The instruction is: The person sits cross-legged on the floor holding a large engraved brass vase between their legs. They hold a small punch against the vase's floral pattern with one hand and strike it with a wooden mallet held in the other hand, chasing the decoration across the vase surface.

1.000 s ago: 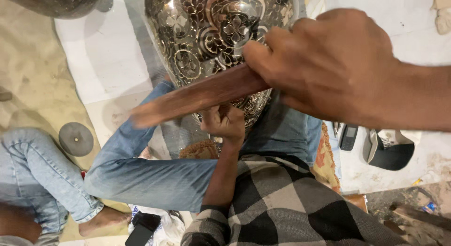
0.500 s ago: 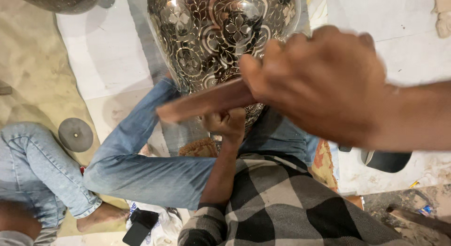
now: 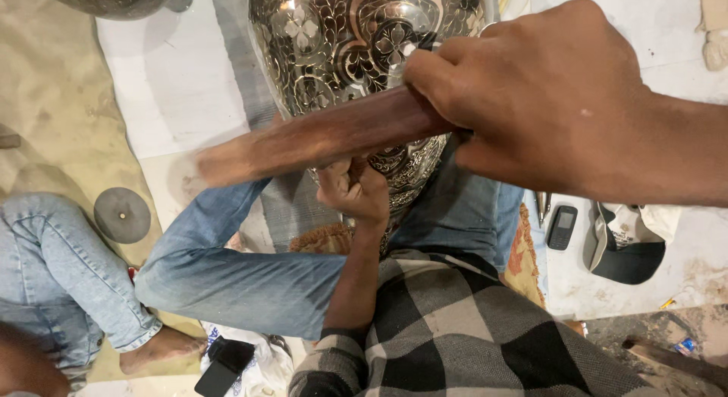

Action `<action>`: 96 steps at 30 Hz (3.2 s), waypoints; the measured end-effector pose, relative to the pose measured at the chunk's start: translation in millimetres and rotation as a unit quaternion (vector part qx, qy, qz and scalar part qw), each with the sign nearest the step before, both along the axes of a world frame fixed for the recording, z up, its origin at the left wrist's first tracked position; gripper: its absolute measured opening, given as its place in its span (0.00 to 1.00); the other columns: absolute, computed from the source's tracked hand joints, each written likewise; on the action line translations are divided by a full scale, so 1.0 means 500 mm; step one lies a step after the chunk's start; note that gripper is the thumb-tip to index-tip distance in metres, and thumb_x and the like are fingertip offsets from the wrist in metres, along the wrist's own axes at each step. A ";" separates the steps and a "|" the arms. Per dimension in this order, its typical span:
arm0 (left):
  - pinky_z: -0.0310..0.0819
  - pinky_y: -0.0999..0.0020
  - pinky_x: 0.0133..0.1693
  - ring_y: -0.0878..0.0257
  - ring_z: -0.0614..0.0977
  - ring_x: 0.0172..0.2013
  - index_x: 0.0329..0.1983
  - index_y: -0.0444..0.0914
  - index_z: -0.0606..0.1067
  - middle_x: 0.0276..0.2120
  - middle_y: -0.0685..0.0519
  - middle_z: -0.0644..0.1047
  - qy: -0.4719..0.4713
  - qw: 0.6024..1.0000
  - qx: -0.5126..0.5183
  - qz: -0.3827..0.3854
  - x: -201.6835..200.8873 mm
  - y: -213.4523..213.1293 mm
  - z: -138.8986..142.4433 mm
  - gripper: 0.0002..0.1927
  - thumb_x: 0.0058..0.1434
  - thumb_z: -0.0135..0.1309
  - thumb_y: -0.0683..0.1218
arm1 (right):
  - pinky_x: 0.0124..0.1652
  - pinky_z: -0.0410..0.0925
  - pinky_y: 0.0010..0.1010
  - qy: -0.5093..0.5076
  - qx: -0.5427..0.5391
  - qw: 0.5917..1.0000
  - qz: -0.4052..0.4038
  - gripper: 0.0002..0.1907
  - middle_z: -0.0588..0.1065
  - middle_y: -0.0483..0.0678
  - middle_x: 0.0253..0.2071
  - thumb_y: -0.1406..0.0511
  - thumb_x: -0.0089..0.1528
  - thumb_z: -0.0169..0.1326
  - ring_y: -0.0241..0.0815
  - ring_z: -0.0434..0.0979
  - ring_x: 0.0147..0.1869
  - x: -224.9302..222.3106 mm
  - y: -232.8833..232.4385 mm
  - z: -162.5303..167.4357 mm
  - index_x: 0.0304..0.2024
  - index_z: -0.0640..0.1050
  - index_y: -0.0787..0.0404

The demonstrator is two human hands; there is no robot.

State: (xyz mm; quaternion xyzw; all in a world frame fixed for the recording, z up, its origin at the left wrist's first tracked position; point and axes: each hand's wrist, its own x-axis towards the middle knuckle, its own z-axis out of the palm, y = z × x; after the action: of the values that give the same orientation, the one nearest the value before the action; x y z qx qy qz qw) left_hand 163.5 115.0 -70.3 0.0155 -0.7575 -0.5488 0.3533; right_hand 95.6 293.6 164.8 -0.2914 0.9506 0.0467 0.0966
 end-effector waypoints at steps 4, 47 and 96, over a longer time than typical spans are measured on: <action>0.65 0.77 0.20 0.72 0.73 0.17 0.43 0.26 0.70 0.24 0.52 0.76 0.033 0.999 0.013 -0.007 0.003 -0.008 -0.021 0.15 0.63 0.51 0.45 | 0.21 0.67 0.38 -0.074 0.005 0.997 -0.020 0.18 0.76 0.40 0.26 0.59 0.49 0.64 0.44 0.78 0.23 0.000 -0.019 0.012 0.41 0.75 0.49; 0.82 0.71 0.40 0.62 0.84 0.38 0.53 0.30 0.72 0.42 0.46 0.81 0.027 0.999 0.036 -0.018 0.015 -0.012 -0.040 0.20 0.60 0.63 0.38 | 0.10 0.59 0.27 0.019 0.022 0.993 0.110 0.14 0.66 0.42 0.16 0.58 0.69 0.46 0.29 0.60 0.12 0.000 -0.097 -0.025 0.38 0.72 0.62; 0.68 0.73 0.25 0.70 0.75 0.19 0.37 0.30 0.79 0.23 0.54 0.81 -0.045 0.999 0.002 -0.022 0.017 -0.031 -0.031 0.19 0.68 0.50 0.51 | 0.13 0.61 0.29 0.039 -0.125 0.987 0.096 0.19 0.68 0.43 0.15 0.52 0.65 0.53 0.33 0.65 0.12 -0.012 -0.101 -0.034 0.36 0.73 0.62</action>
State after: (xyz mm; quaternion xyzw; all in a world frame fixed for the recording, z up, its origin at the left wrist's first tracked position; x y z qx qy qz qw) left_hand 172.2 99.2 -85.9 0.0244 -0.7715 -0.5569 0.3066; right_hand 89.8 243.0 147.6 -0.3890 0.9196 -0.0526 0.0177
